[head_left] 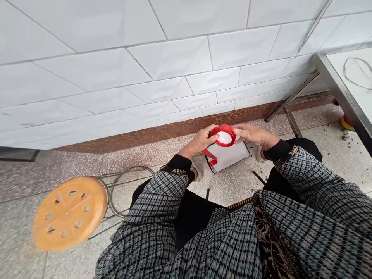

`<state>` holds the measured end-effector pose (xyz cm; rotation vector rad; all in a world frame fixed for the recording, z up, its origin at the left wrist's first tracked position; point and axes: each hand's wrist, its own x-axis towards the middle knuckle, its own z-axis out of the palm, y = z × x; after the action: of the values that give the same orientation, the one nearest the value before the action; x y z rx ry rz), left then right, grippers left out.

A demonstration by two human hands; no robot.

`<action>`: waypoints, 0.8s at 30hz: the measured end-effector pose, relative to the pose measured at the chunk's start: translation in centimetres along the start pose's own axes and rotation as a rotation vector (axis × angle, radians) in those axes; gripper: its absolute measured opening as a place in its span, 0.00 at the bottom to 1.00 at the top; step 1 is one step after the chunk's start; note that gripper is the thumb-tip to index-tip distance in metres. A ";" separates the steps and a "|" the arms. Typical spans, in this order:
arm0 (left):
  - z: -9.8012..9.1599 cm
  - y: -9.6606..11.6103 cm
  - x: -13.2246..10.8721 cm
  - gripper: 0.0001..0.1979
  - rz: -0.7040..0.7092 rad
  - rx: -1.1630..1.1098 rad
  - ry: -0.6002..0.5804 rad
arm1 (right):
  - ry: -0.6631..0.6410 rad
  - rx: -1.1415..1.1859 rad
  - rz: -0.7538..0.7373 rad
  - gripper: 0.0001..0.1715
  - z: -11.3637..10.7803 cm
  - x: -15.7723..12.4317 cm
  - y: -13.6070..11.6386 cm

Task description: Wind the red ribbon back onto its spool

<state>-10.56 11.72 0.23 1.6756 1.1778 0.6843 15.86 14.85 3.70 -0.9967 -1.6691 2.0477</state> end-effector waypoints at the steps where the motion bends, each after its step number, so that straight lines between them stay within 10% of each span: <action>1: 0.0 0.0 0.0 0.28 -0.020 0.012 -0.016 | -0.004 -0.065 -0.002 0.36 0.0 0.1 0.1; 11: 1.5 1.6 -0.3 0.17 -0.034 0.038 -0.137 | 0.008 -0.487 0.094 0.14 -0.9 1.0 0.7; 24: 1.9 2.1 -0.3 0.16 0.020 0.004 0.062 | 0.186 -0.585 -0.140 0.05 -0.3 0.6 0.6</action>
<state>-8.30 10.56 1.38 1.6820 1.2083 0.7514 15.73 15.30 2.93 -1.1545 -2.2103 1.3482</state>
